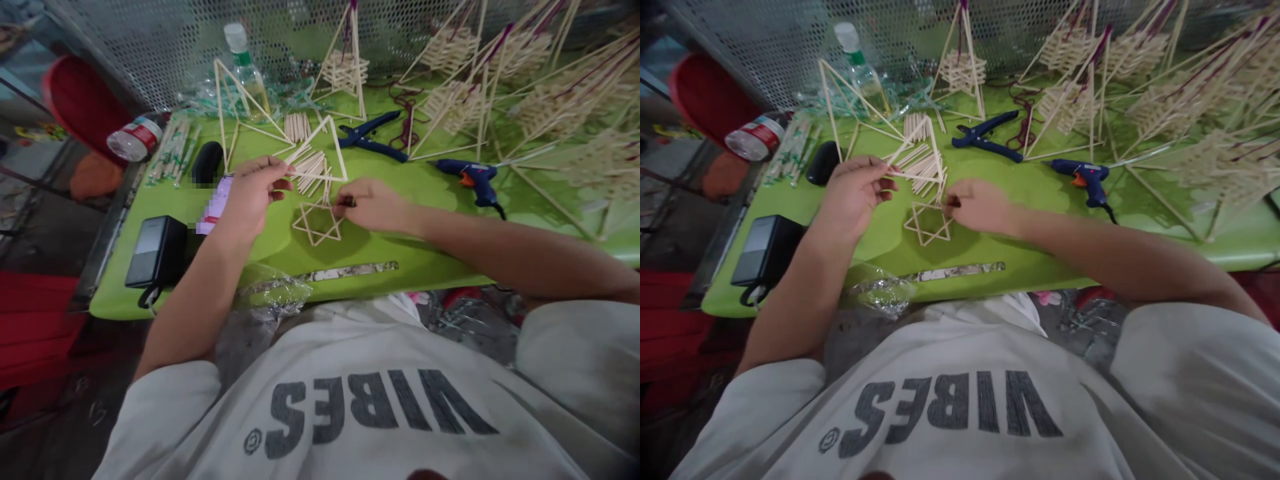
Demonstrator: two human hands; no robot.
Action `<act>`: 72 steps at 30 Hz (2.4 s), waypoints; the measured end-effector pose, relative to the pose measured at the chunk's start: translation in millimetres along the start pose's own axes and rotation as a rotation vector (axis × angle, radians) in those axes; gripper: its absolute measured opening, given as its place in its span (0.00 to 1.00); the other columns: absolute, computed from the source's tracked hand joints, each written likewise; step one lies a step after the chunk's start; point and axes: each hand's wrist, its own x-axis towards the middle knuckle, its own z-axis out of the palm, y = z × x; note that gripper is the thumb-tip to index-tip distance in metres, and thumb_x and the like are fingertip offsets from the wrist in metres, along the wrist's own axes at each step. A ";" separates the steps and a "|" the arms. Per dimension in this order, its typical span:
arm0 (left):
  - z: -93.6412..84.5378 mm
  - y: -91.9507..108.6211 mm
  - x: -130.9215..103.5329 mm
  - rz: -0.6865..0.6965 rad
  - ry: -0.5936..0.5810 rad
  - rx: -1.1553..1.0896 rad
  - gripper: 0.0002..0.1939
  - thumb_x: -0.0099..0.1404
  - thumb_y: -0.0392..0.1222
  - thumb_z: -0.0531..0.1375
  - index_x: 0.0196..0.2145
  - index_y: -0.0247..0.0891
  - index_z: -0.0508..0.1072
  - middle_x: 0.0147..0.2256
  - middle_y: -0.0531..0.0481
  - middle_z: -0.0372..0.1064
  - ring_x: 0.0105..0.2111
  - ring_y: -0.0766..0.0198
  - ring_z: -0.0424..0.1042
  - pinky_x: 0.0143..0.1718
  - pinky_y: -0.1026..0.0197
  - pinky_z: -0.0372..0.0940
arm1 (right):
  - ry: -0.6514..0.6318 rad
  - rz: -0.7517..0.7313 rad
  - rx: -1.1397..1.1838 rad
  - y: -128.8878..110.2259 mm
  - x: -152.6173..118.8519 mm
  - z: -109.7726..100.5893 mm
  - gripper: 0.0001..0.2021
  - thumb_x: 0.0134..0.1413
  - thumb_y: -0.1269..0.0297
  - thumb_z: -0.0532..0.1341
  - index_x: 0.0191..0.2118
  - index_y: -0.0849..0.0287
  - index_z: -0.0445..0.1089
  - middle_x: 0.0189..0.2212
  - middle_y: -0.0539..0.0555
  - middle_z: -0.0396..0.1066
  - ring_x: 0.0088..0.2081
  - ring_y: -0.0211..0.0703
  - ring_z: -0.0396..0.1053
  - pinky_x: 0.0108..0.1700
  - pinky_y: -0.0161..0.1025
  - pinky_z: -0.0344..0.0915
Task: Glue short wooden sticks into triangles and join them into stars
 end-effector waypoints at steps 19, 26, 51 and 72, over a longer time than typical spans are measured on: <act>36.2 -31.3 -33.2 0.006 -0.237 0.509 0.14 0.74 0.52 0.71 0.33 0.45 0.78 0.49 0.45 0.84 0.53 0.48 0.79 0.66 0.43 0.70 | 0.176 0.029 -0.028 69.4 -40.8 -21.9 0.19 0.80 0.56 0.63 0.55 0.63 0.90 0.47 0.67 0.89 0.44 0.58 0.81 0.49 0.51 0.69; 40.1 -15.6 -42.5 0.118 -0.301 0.802 0.13 0.72 0.46 0.72 0.30 0.44 0.76 0.49 0.42 0.81 0.60 0.39 0.74 0.78 0.28 0.58 | 0.110 0.022 -0.071 59.0 -36.5 -6.5 0.21 0.82 0.49 0.62 0.53 0.55 0.90 0.53 0.64 0.90 0.49 0.64 0.83 0.51 0.54 0.70; 40.4 -8.7 -46.0 0.311 -0.425 1.176 0.15 0.80 0.45 0.64 0.34 0.41 0.84 0.53 0.41 0.85 0.61 0.42 0.78 0.73 0.30 0.68 | 0.208 -0.138 -0.051 69.4 -34.4 10.0 0.13 0.77 0.59 0.65 0.44 0.55 0.87 0.47 0.61 0.89 0.45 0.60 0.82 0.49 0.55 0.72; 24.4 -4.2 -27.1 0.377 -0.700 1.004 0.14 0.79 0.40 0.64 0.57 0.38 0.87 0.57 0.38 0.86 0.58 0.45 0.85 0.63 0.41 0.78 | 0.303 -0.484 0.051 54.5 -48.6 27.0 0.12 0.80 0.57 0.67 0.48 0.51 0.89 0.49 0.60 0.88 0.51 0.61 0.82 0.54 0.57 0.76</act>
